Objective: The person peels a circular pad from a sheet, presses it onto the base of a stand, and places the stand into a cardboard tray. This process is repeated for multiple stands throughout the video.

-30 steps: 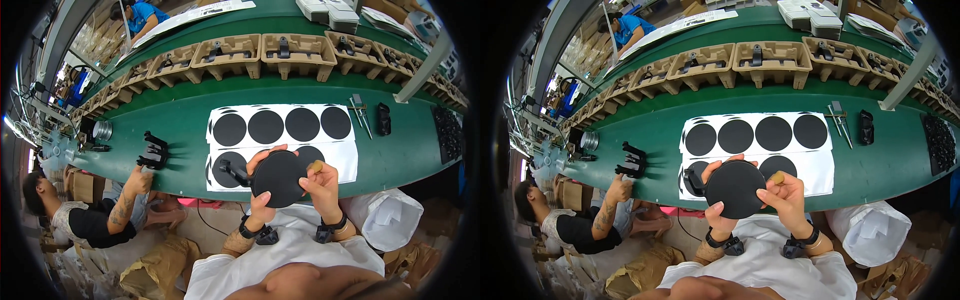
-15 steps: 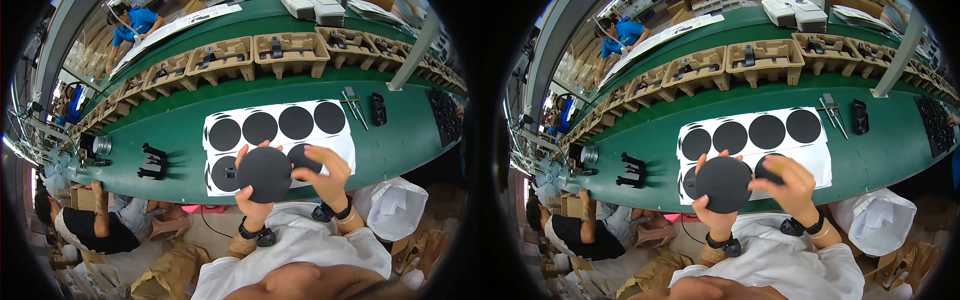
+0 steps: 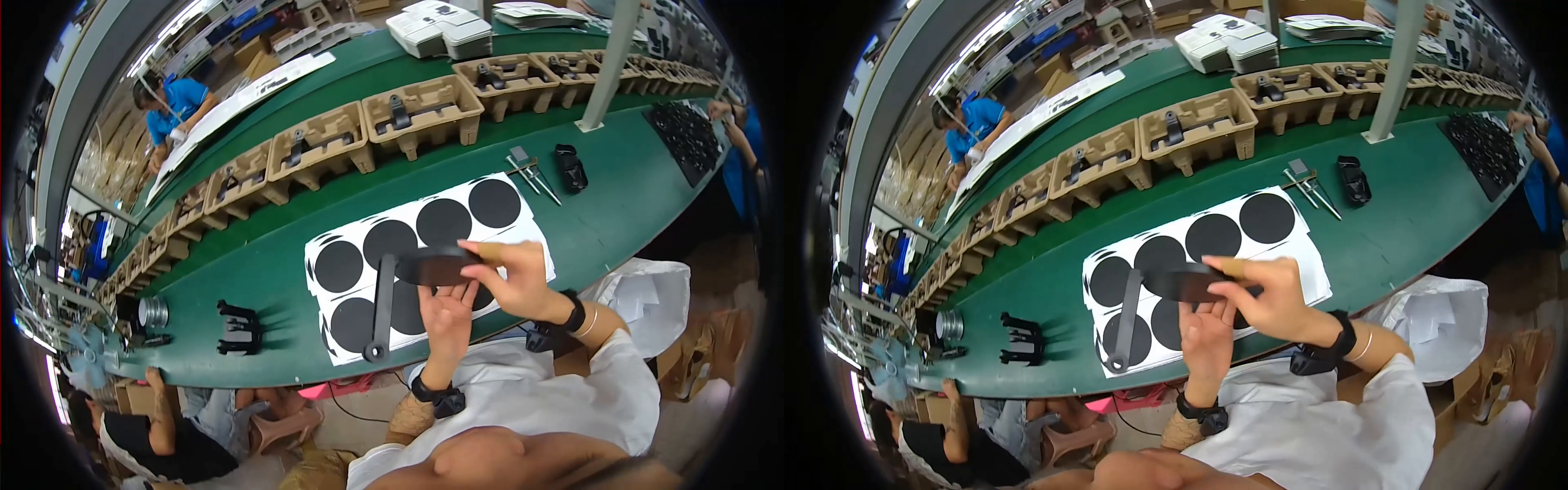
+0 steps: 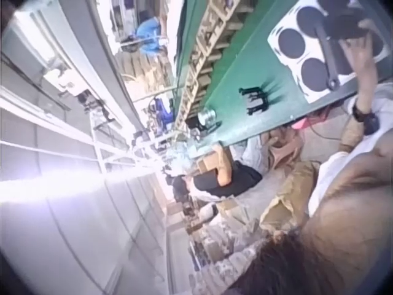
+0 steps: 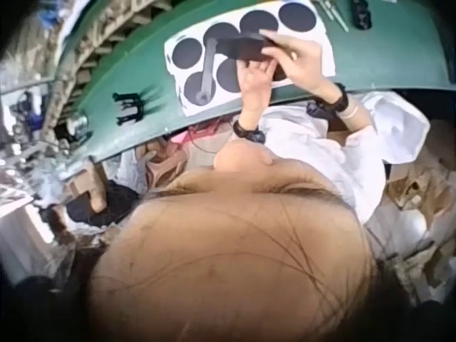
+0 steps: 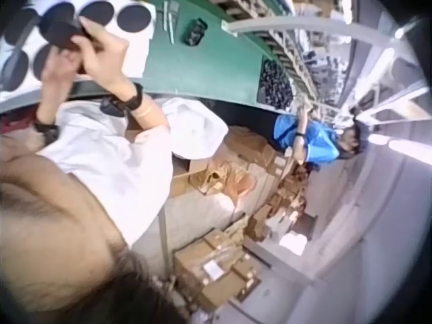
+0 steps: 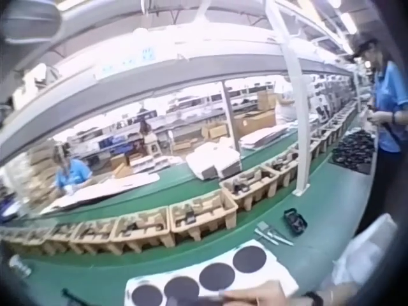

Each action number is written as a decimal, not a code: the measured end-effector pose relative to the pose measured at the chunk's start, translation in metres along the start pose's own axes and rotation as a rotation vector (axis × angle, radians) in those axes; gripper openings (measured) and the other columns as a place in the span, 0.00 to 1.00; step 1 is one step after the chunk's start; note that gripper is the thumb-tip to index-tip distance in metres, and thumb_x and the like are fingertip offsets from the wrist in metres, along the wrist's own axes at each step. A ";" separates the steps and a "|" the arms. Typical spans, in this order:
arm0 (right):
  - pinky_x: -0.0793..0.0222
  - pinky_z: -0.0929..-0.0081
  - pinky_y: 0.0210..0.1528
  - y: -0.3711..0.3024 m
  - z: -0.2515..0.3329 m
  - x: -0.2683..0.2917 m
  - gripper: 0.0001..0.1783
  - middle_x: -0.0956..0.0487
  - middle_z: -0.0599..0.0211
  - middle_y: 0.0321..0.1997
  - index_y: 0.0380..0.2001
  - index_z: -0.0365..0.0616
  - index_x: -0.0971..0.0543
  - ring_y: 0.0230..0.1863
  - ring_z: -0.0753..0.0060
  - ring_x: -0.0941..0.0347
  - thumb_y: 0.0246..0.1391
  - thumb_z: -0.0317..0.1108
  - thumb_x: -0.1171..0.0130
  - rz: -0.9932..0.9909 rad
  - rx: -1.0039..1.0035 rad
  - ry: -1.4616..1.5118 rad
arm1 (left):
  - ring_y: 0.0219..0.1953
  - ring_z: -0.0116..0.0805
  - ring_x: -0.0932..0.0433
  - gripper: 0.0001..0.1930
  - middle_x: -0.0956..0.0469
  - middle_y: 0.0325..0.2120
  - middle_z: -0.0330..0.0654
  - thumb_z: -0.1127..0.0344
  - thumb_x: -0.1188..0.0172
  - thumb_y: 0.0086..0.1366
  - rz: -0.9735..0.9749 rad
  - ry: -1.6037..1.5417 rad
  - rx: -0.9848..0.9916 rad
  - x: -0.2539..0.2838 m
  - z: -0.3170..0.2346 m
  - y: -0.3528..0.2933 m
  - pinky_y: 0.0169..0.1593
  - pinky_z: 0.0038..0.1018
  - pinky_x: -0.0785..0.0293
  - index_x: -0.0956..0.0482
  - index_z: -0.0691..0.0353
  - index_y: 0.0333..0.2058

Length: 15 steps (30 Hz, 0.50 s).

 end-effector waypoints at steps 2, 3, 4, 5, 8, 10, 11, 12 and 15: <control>0.25 0.83 0.34 0.010 -0.010 -0.001 0.15 0.17 0.56 0.32 0.41 0.33 0.20 0.32 0.76 0.19 0.47 0.21 0.38 0.003 -0.188 0.187 | 0.65 0.51 0.44 0.45 0.45 0.62 0.55 0.55 0.38 0.56 0.061 -0.080 0.096 -0.005 0.000 0.002 0.68 0.39 0.49 0.56 0.61 0.65; 0.25 0.83 0.36 0.023 -0.014 0.000 0.14 0.17 0.57 0.32 0.41 0.33 0.20 0.34 0.77 0.20 0.48 0.21 0.38 0.008 -0.238 0.228 | 0.65 0.53 0.44 0.46 0.46 0.62 0.58 0.57 0.37 0.55 0.094 -0.113 0.148 -0.005 -0.002 0.004 0.68 0.39 0.49 0.57 0.60 0.65; 0.26 0.82 0.36 0.039 -0.018 0.003 0.15 0.17 0.57 0.31 0.41 0.33 0.20 0.34 0.78 0.20 0.47 0.21 0.38 0.002 -0.227 0.186 | 0.65 0.57 0.44 0.47 0.44 0.61 0.62 0.60 0.36 0.55 0.109 -0.140 0.194 -0.009 -0.007 0.002 0.67 0.41 0.49 0.58 0.60 0.65; 0.26 0.81 0.37 0.060 -0.024 0.008 0.15 0.17 0.57 0.30 0.40 0.33 0.20 0.34 0.78 0.20 0.46 0.21 0.37 -0.003 -0.213 0.146 | 0.63 0.59 0.40 0.47 0.40 0.58 0.63 0.62 0.35 0.54 0.129 -0.096 0.246 -0.008 -0.013 0.000 0.66 0.42 0.45 0.58 0.59 0.65; 0.26 0.78 0.37 0.139 -0.056 0.031 0.16 0.18 0.59 0.29 0.41 0.34 0.20 0.34 0.75 0.21 0.45 0.23 0.37 -0.093 -0.109 -0.282 | 0.59 0.56 0.34 0.43 0.34 0.55 0.62 0.73 0.37 0.53 0.177 0.359 0.000 0.004 -0.061 -0.014 0.62 0.42 0.38 0.53 0.60 0.63; 0.26 0.72 0.39 0.193 -0.088 0.060 0.17 0.18 0.52 0.31 0.40 0.34 0.20 0.34 0.65 0.20 0.42 0.24 0.36 -0.187 0.007 -0.523 | 0.57 0.49 0.31 0.38 0.30 0.52 0.57 0.80 0.40 0.49 -0.002 0.771 -0.305 0.018 -0.109 -0.031 0.62 0.42 0.37 0.46 0.63 0.60; 0.26 0.69 0.39 0.214 -0.117 0.076 0.18 0.19 0.49 0.31 0.40 0.34 0.20 0.34 0.59 0.20 0.41 0.24 0.35 -0.257 0.125 -0.585 | 0.57 0.46 0.31 0.35 0.29 0.52 0.54 0.81 0.40 0.48 -0.113 0.915 -0.441 0.034 -0.134 -0.039 0.62 0.41 0.38 0.41 0.65 0.57; 0.26 0.66 0.39 0.233 -0.133 0.084 0.19 0.19 0.48 0.32 0.40 0.35 0.20 0.35 0.55 0.21 0.40 0.25 0.34 -0.253 0.137 -0.729 | 0.56 0.43 0.30 0.31 0.29 0.52 0.52 0.82 0.41 0.49 -0.262 1.047 -0.551 0.038 -0.162 -0.049 0.62 0.40 0.39 0.37 0.66 0.54; 0.27 0.61 0.39 0.271 -0.185 0.103 0.19 0.20 0.47 0.33 0.38 0.35 0.20 0.36 0.46 0.23 0.37 0.28 0.33 -0.207 0.197 -0.966 | 0.54 0.40 0.29 0.22 0.30 0.53 0.49 0.84 0.47 0.54 -0.631 1.199 -0.705 0.093 -0.221 -0.088 0.60 0.36 0.37 0.33 0.67 0.50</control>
Point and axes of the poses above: each hand's wrist, its own y-axis towards the middle knuckle, its own x-axis out of the back of the hand, z = x × y, the point moved 4 cm from there along y, towards the middle knuckle
